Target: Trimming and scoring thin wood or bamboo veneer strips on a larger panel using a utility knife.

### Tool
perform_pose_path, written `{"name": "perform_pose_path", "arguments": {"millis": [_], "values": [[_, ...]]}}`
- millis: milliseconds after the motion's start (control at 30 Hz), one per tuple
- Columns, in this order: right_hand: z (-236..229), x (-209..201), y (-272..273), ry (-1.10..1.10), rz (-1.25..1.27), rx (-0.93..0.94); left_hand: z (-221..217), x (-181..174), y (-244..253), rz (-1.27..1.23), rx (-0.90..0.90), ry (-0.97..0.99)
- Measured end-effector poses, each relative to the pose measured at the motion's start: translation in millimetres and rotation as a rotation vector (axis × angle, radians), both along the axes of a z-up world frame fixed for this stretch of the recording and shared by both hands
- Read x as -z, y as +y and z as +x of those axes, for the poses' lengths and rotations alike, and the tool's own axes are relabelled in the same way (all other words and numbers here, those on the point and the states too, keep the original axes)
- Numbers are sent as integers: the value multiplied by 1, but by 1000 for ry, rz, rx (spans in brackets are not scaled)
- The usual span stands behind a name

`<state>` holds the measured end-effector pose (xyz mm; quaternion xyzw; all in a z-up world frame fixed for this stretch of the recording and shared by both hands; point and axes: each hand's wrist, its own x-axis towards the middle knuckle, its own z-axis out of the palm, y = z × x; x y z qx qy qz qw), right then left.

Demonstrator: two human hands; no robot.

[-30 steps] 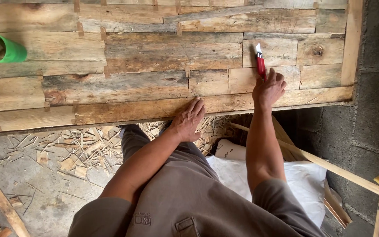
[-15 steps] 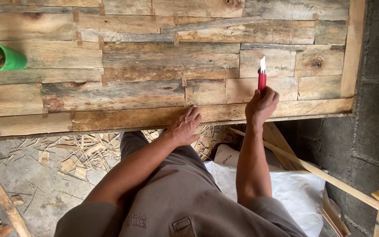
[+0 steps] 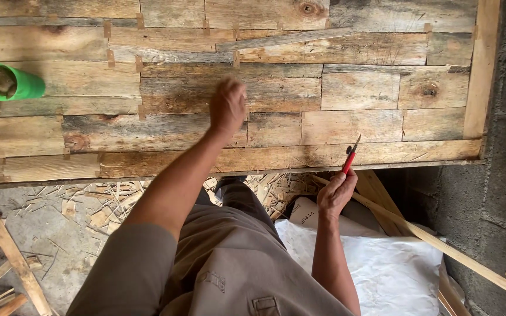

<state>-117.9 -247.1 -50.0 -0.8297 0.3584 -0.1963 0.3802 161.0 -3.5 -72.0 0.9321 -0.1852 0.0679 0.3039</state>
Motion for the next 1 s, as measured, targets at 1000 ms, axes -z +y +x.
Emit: {"name": "perform_pose_path", "arguments": {"millis": [1000], "values": [[-19, 5, 32, -73, 292, -125, 50, -8, 201, -549, -653, 257]]}}
